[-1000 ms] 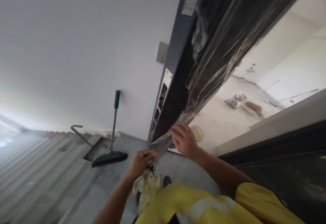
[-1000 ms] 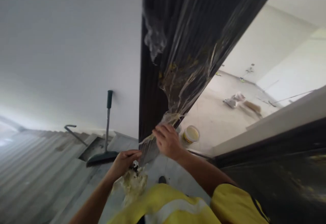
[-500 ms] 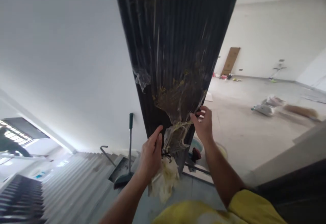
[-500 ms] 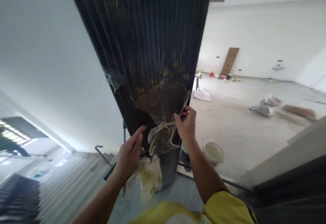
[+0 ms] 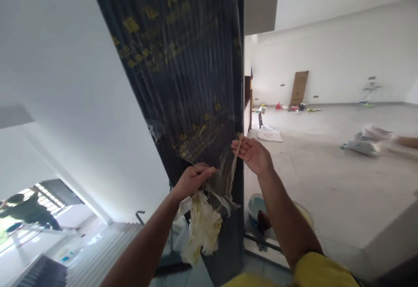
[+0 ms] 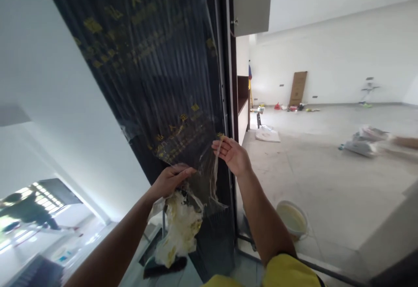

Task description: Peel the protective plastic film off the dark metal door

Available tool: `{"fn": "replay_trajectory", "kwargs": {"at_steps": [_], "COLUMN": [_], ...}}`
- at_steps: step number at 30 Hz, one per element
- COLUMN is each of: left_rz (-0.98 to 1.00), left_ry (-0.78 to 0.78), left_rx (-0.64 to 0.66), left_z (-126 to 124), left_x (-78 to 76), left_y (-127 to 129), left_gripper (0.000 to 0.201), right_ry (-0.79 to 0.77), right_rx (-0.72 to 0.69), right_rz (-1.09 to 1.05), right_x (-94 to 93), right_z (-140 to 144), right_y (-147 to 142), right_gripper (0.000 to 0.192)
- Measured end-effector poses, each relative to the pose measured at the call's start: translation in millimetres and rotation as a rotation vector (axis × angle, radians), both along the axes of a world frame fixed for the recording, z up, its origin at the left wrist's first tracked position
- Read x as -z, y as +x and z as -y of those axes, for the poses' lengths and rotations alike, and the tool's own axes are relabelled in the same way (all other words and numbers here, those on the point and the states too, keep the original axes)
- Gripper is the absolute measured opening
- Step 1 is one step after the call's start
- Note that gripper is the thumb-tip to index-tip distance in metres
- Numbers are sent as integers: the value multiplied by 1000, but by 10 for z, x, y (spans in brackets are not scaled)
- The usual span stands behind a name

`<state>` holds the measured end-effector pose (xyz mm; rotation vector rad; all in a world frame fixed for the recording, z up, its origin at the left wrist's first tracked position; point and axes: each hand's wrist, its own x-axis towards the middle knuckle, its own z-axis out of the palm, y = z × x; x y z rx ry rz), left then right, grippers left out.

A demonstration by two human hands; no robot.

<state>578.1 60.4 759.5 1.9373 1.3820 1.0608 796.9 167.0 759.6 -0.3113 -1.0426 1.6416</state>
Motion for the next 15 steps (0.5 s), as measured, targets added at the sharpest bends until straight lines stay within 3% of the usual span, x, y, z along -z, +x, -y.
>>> {"fn": "replay_trajectory", "kwargs": {"at_steps": [3,5,9,12,15], "left_rz": [-31,-36,53,287,424], "left_ry": [87,99,41,-90,-106], "left_rx": [-38,-65,-84,-17,27], "left_z": [-44,-54,-43,-8,44], "left_x": [69,118,89,-58,-210], "left_y": [-19,-29,-32,-37,-74], "left_gripper": [38,35,33,56,72], "right_ry": [-111,-50,235,355,400], "right_rx": [-124,-9,347,434,480], "right_rz": [54,84,149,269,429], "right_x": [-203,-252,-198,-183,-310], "right_z": [-111,-72,228,352,236], "right_y": [17,-5,-7,42,55], "right_gripper": [23,19,22,26,30]}}
